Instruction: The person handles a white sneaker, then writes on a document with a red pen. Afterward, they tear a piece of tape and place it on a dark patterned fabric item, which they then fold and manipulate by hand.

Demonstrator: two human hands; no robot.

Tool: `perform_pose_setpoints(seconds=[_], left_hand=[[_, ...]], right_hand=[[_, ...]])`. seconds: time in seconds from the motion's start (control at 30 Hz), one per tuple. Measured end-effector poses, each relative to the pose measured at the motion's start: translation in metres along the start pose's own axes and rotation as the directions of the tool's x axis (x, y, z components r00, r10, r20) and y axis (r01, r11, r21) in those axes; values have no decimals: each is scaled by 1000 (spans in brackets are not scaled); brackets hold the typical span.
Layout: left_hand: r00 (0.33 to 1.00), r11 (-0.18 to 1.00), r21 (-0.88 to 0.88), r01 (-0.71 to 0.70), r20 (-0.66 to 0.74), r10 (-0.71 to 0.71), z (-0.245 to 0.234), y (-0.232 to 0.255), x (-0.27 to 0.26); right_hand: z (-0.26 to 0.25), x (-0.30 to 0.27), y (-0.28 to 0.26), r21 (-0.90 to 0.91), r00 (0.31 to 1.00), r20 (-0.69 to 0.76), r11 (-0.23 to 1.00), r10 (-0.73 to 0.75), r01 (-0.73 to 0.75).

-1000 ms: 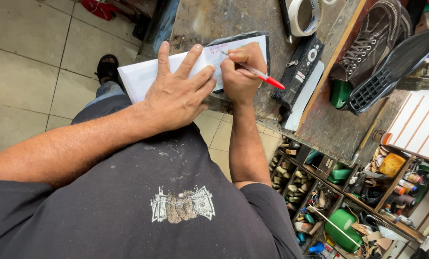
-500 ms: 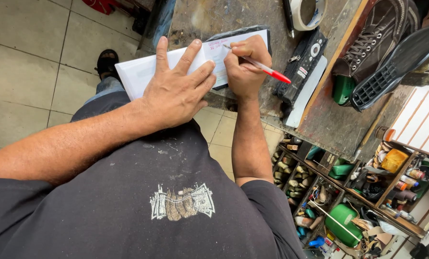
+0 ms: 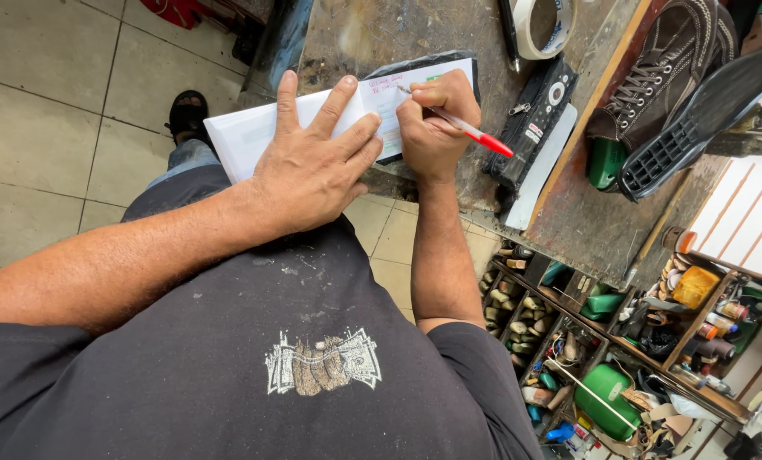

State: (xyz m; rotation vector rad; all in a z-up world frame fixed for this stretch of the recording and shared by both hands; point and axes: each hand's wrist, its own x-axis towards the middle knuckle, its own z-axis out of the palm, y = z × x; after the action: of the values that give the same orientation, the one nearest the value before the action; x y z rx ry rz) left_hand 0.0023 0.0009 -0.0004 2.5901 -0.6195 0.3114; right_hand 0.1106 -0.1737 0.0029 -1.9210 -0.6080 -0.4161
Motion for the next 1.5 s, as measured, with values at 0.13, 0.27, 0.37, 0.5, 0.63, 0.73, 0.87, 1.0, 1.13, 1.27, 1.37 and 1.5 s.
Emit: perform_pose_setpoints(seconds=[0.13, 0.27, 0.37, 0.5, 0.63, 0.73, 0.87, 1.0, 1.13, 1.27, 1.37, 1.5], left_hand=[[1000, 1000, 24, -7, -11, 7, 0, 0, 0], [1000, 999, 32, -1, 23, 0, 1, 1, -2], [1000, 999, 40, -8, 5, 8, 2, -1, -1], [1000, 1000, 26, 1, 9, -1, 0, 0, -1], [1000, 1000, 13, -1, 31, 1, 1, 1, -2], [999, 1000, 27, 1, 33, -2, 2, -1, 0], [1000, 999, 43, -7, -7, 7, 0, 1, -2], [1000, 1000, 16, -10, 9, 10, 1, 2, -4], [1000, 999, 37, -1, 16, 0, -1, 2, -2], [1000, 999, 47, 0, 19, -1, 3, 1, -3], [1000, 1000, 22, -4, 0, 4, 2, 2, -4], [999, 1000, 3, -12, 52, 12, 4, 0, -2]], right_hand=[[-1, 0, 2, 15, 1000, 3, 1000, 3, -3], [0, 3, -4, 12, 999, -36, 1000, -25, 25], [-1, -2, 3, -15, 998, -13, 998, 57, -57], [1, -1, 0, 1, 998, -48, 999, 44, -44], [0, -1, -3, -36, 999, -42, 999, 22, -24], [0, 2, 0, -28, 999, -33, 1000, 12, -13], [0, -2, 0, -8, 998, -53, 1000, 25, -26], [4, -3, -2, -39, 994, -101, 998, 41, -45], [2, -2, -5, 0, 995, -89, 999, 40, -40], [2, 0, 1, -5, 996, -86, 1000, 13, -13], [0, -3, -4, 9, 992, -121, 1000, 30, -30], [-9, -3, 9, 97, 994, -83, 993, 72, -64]])
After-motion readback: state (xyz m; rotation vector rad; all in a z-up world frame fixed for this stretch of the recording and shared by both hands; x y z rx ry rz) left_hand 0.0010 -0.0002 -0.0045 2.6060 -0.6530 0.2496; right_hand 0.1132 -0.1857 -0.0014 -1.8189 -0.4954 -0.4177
